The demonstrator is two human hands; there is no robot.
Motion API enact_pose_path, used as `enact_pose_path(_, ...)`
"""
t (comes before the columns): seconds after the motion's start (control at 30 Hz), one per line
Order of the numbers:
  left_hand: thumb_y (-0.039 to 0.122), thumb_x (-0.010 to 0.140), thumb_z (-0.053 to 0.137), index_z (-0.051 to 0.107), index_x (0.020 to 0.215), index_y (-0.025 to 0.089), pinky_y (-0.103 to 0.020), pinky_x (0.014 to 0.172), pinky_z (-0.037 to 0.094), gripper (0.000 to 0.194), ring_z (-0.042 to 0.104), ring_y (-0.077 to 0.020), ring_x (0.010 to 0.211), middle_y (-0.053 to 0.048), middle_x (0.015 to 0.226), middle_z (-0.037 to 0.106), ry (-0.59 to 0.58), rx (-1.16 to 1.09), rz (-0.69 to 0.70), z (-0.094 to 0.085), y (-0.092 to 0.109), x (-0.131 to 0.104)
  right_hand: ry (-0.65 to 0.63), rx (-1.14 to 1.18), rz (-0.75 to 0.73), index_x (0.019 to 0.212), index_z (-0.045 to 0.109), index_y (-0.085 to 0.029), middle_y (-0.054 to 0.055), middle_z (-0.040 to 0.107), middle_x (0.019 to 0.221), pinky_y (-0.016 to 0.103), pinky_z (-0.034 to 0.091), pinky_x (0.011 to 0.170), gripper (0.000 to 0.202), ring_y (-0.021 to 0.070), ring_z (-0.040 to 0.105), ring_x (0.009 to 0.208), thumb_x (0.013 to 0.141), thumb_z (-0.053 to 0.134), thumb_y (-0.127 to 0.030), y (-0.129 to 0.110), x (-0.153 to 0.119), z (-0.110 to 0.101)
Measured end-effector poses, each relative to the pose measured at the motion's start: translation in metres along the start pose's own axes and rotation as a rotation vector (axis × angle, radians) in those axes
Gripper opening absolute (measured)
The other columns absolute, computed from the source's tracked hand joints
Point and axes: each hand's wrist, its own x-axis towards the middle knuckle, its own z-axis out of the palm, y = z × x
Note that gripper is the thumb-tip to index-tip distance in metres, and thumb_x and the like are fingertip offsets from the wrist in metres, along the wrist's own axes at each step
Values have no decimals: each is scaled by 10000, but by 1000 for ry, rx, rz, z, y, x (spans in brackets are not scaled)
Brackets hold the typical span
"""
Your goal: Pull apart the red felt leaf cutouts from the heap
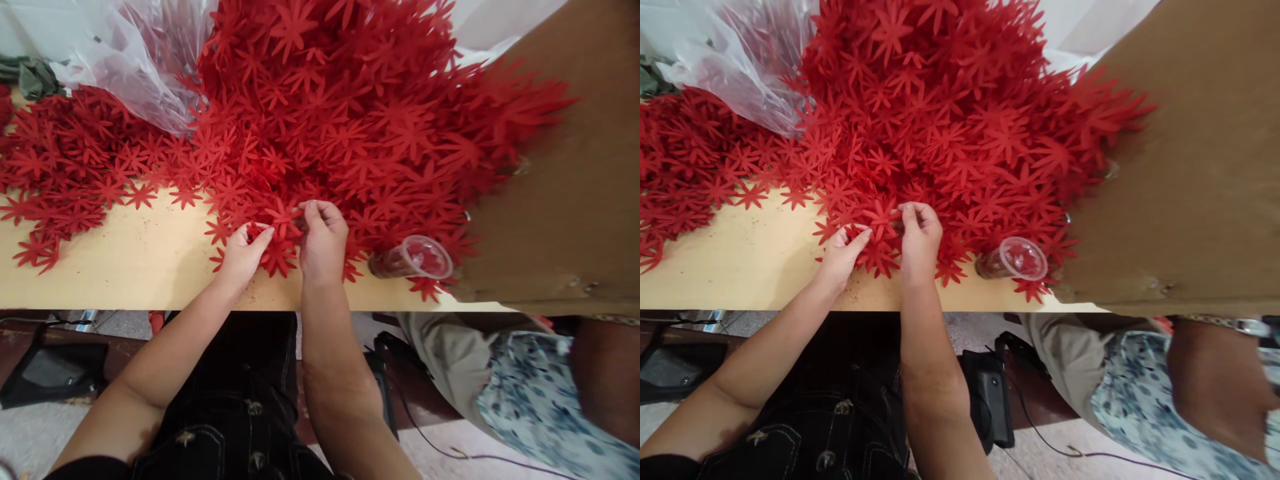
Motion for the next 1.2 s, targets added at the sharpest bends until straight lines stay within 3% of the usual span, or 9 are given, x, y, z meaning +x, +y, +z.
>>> enact_pose_path(0.1, 258, 697, 627, 569, 761, 166, -190, 547, 383, 126, 460, -27, 509, 65, 603, 547, 25, -23, -43, 1, 0, 0, -30, -6, 10, 709, 542, -214, -54, 562, 610, 200, 414, 483, 279, 48, 488, 477, 716, 583, -489, -4, 1, -5)
enact_pose_path(0.2, 237, 684, 636, 565, 723, 162, -193, 606, 410, 110, 494, -31, 556, 58, 624, 562, 12, -45, -26, 1, 0, 1, -194, -39, 29, 775, 578, -223, -33, 591, 648, 226, 470, 559, 371, 75, 561, 577, 708, 535, -585, -8, -3, -3)
enact_pose_path(0.33, 222, 686, 628, 568, 702, 156, -210, 705, 431, 91, 529, -49, 646, 43, 658, 582, -23, -45, 47, 1, 0, 1, -326, -92, 49, 693, 601, -211, -43, 617, 651, 228, 489, 623, 294, 71, 568, 610, 564, 729, -443, -10, -8, 5)
enact_pose_path(0.57, 229, 699, 616, 559, 694, 160, -191, 551, 368, 90, 433, -27, 511, 68, 576, 518, -35, 53, 44, 0, 1, -2, -52, -26, 41, 716, 517, -213, -59, 595, 589, 233, 495, 536, 242, 75, 563, 508, 682, 635, -421, -4, 2, -2)
enact_pose_path(0.77, 221, 681, 646, 580, 740, 166, -192, 613, 418, 104, 510, -32, 564, 64, 626, 577, 72, -68, -20, 2, 4, -2, 31, -141, 136, 1020, 528, -239, 76, 613, 1115, 369, 528, 805, 473, 166, 651, 916, 714, 512, -599, 3, 5, -12)
enact_pose_path(0.83, 213, 683, 646, 590, 754, 164, -202, 658, 439, 103, 544, -40, 613, 54, 675, 604, 81, -114, -32, 3, 5, -2, -30, -188, 117, 1051, 548, -237, 87, 585, 1194, 395, 482, 919, 530, 181, 609, 1040, 687, 527, -622, 1, -3, -12)
enact_pose_path(0.9, 200, 689, 641, 599, 749, 161, -208, 698, 448, 83, 561, -46, 653, 47, 697, 613, 70, -139, -30, 3, 6, -2, -199, -224, 101, 973, 598, -227, 71, 636, 1111, 386, 467, 942, 513, 180, 608, 1027, 632, 599, -611, -2, -13, -10)
enact_pose_path(1.0, 190, 698, 633, 611, 753, 164, -207, 697, 449, 64, 546, -43, 629, 53, 668, 595, 59, -131, -42, 2, 6, -2, -405, -235, 132, 791, 624, -212, 17, 685, 827, 325, 518, 807, 406, 136, 634, 781, 551, 712, -528, -5, -22, -8)
enact_pose_path(1.2, 189, 695, 635, 621, 800, 167, -215, 687, 459, 108, 558, -51, 634, 36, 710, 624, 21, -122, -49, 1, 6, -3, -218, -107, 81, 692, 593, -205, -55, 615, 644, 230, 488, 639, 327, 66, 558, 596, 537, 743, -451, -2, -16, -9)
